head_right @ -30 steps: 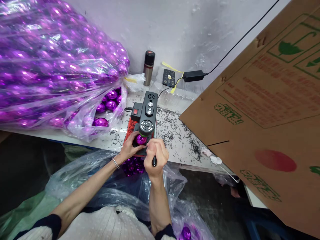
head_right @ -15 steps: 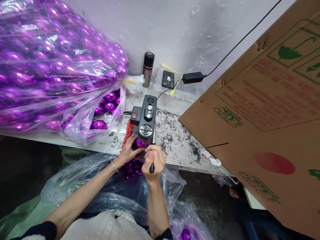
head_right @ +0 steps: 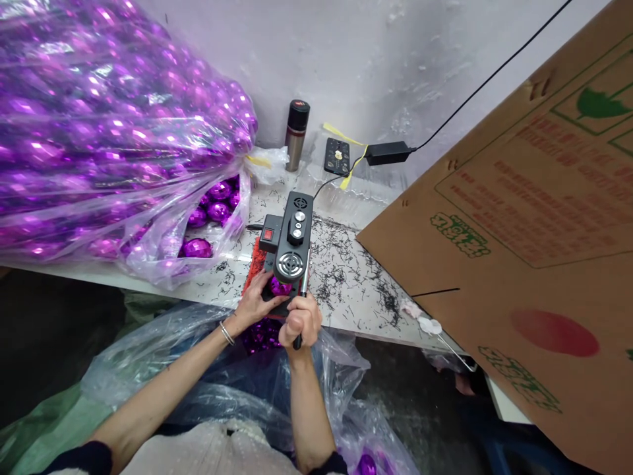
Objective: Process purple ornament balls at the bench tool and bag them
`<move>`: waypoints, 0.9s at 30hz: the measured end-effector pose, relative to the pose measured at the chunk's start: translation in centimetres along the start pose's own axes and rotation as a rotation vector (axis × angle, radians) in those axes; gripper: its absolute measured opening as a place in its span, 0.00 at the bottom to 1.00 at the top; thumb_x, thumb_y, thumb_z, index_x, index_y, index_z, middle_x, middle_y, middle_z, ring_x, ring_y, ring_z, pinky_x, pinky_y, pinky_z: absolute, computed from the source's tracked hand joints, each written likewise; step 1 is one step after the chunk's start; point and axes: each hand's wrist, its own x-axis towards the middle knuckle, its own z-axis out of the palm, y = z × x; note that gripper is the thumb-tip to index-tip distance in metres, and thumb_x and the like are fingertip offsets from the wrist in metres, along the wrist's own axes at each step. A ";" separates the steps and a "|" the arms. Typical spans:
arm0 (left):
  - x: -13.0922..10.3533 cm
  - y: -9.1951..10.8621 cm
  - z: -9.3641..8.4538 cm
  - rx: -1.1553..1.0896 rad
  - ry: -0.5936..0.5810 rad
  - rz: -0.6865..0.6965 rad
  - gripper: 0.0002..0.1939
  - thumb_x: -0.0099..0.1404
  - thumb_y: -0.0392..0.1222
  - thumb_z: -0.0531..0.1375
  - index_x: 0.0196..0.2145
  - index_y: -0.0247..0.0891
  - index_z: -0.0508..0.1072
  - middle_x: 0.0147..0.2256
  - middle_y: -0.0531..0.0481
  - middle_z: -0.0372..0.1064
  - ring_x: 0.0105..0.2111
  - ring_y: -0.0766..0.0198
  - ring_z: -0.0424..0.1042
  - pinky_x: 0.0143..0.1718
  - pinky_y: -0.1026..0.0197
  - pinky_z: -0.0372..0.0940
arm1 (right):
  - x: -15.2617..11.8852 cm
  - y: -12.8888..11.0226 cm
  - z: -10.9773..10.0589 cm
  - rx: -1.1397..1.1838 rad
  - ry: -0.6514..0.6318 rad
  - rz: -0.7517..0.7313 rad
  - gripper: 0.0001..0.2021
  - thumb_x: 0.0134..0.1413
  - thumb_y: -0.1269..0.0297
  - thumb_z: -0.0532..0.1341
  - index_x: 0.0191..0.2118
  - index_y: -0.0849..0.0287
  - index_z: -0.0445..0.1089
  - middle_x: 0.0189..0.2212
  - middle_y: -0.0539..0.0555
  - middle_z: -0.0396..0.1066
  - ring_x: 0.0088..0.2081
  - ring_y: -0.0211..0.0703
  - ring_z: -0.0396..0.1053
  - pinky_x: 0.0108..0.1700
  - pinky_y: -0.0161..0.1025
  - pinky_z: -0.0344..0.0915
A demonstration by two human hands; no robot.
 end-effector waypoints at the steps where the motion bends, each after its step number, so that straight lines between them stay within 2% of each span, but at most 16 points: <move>1: 0.0 0.0 0.0 0.001 0.003 0.001 0.35 0.64 0.52 0.76 0.64 0.44 0.74 0.60 0.40 0.80 0.64 0.41 0.76 0.70 0.36 0.68 | 0.0 0.0 0.0 0.008 0.004 0.007 0.20 0.77 0.60 0.51 0.29 0.53 0.62 0.26 0.47 0.65 0.24 0.38 0.64 0.30 0.42 0.65; 12: 0.2 -0.2 0.0 0.000 -0.001 0.020 0.33 0.64 0.52 0.76 0.63 0.44 0.75 0.58 0.41 0.80 0.63 0.42 0.77 0.70 0.35 0.68 | -0.3 0.4 0.1 0.059 0.018 0.002 0.20 0.77 0.59 0.51 0.29 0.53 0.63 0.27 0.48 0.66 0.25 0.38 0.65 0.30 0.42 0.64; 20: 0.3 -0.2 0.1 0.006 0.007 0.048 0.31 0.65 0.51 0.75 0.62 0.43 0.75 0.57 0.40 0.80 0.61 0.42 0.78 0.69 0.36 0.69 | -0.8 1.0 0.2 0.077 -0.001 -0.019 0.20 0.79 0.60 0.47 0.30 0.53 0.61 0.29 0.47 0.64 0.25 0.37 0.65 0.30 0.40 0.65; 23: 0.4 -0.2 0.2 0.003 0.009 0.051 0.30 0.66 0.51 0.74 0.62 0.44 0.75 0.56 0.41 0.80 0.60 0.43 0.78 0.68 0.36 0.69 | -1.2 1.2 0.5 0.055 -0.020 -0.037 0.20 0.79 0.62 0.48 0.30 0.53 0.61 0.29 0.47 0.66 0.27 0.37 0.68 0.33 0.42 0.68; 27: 0.8 0.0 0.2 -0.015 0.026 0.049 0.31 0.65 0.52 0.75 0.61 0.43 0.75 0.55 0.41 0.80 0.59 0.43 0.79 0.68 0.36 0.70 | 0.1 0.6 0.6 0.018 0.022 -0.070 0.21 0.78 0.63 0.49 0.28 0.53 0.60 0.27 0.46 0.65 0.25 0.37 0.66 0.33 0.42 0.66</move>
